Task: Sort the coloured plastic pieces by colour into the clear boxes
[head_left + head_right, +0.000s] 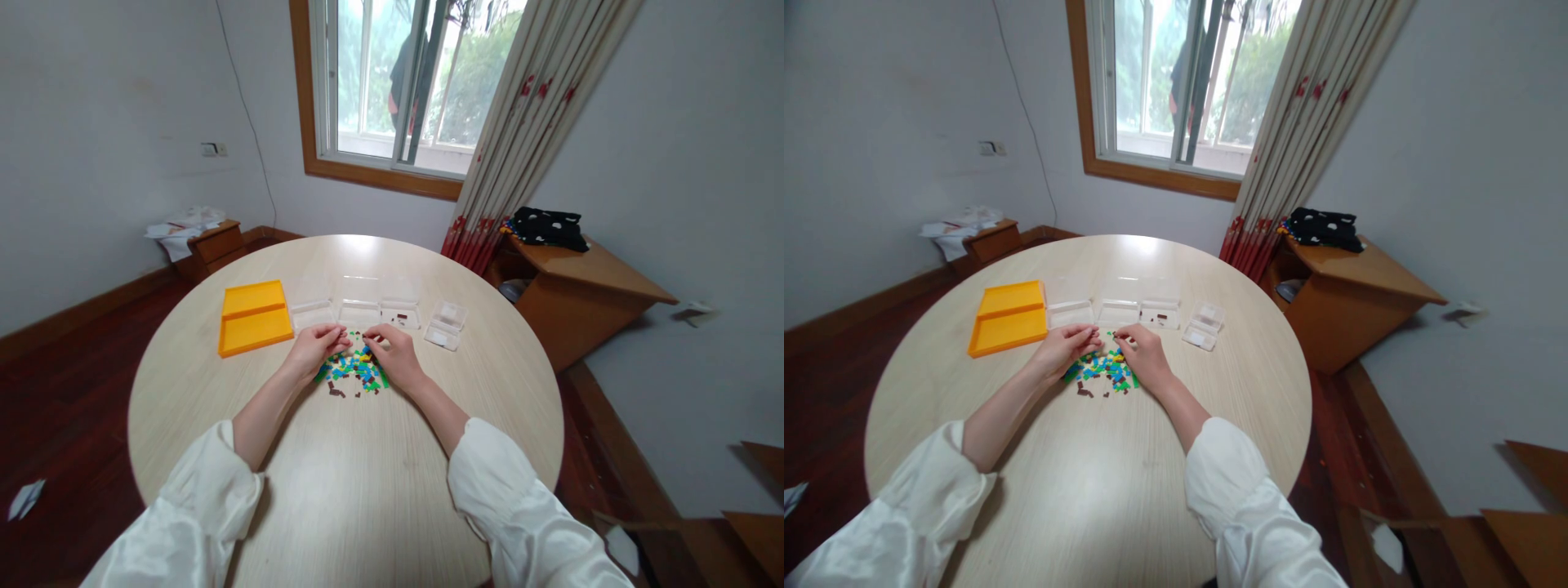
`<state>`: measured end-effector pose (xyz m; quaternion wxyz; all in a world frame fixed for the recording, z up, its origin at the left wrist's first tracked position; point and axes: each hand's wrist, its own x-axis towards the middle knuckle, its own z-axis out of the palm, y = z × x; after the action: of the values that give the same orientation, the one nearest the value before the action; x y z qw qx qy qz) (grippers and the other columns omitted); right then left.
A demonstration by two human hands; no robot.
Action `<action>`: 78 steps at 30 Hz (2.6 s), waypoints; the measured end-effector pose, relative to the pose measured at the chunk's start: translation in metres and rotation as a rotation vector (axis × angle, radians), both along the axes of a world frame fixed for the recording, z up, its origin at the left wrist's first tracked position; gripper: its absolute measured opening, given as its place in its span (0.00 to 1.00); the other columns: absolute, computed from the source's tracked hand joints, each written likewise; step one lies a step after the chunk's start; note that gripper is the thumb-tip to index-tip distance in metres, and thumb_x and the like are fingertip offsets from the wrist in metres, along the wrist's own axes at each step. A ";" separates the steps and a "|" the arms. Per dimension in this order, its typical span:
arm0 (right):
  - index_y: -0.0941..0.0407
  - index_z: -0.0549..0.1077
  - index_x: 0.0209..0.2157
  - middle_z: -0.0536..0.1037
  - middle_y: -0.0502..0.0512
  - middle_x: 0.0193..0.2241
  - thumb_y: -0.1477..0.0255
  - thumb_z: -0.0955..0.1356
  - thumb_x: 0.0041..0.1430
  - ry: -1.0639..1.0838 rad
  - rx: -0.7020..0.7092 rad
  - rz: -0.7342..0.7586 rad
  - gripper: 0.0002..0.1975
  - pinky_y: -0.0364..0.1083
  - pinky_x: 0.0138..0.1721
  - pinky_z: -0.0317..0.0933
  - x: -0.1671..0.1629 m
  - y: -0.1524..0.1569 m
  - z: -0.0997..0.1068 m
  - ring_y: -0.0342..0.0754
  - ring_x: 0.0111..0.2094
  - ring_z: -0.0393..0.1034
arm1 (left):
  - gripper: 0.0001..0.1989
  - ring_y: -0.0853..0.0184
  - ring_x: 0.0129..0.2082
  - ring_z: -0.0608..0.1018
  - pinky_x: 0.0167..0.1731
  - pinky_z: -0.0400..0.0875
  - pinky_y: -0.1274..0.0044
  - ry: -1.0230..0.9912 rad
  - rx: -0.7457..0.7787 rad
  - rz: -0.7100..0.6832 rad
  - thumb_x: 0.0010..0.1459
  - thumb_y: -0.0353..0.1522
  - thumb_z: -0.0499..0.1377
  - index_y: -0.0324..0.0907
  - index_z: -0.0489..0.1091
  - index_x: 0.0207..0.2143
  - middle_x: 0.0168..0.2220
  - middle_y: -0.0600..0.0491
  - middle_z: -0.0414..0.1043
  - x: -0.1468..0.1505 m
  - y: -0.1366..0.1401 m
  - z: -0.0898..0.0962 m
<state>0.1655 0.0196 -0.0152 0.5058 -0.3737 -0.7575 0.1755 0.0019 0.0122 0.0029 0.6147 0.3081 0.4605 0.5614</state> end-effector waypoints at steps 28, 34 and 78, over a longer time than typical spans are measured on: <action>0.54 0.75 0.32 0.78 0.53 0.32 0.78 0.64 0.55 0.029 0.055 0.074 0.09 0.47 0.40 0.67 -0.007 -0.006 -0.001 0.47 0.36 0.72 | 0.15 0.70 0.23 0.77 0.34 0.73 0.76 -0.036 0.041 -0.092 0.30 0.30 0.72 0.35 0.72 0.23 0.21 0.52 0.75 0.004 -0.007 0.000; 0.55 0.75 0.32 0.78 0.54 0.31 0.78 0.64 0.55 0.023 0.067 0.086 0.09 0.47 0.40 0.67 -0.008 -0.006 0.000 0.47 0.35 0.72 | 0.18 0.70 0.24 0.77 0.34 0.72 0.76 -0.044 0.063 -0.118 0.28 0.32 0.72 0.35 0.74 0.25 0.23 0.52 0.76 0.006 -0.007 -0.001; 0.55 0.72 0.26 0.76 0.53 0.29 0.80 0.64 0.53 0.019 0.112 0.093 0.07 0.45 0.39 0.66 -0.005 -0.007 0.001 0.46 0.34 0.71 | 0.21 0.70 0.26 0.76 0.35 0.70 0.75 0.044 0.091 -0.148 0.24 0.33 0.73 0.36 0.75 0.25 0.25 0.51 0.76 0.005 -0.006 -0.003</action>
<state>0.1601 0.0128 -0.0141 0.5244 -0.3077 -0.7778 0.1596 0.0067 0.0060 0.0001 0.6296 0.3812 0.4238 0.5279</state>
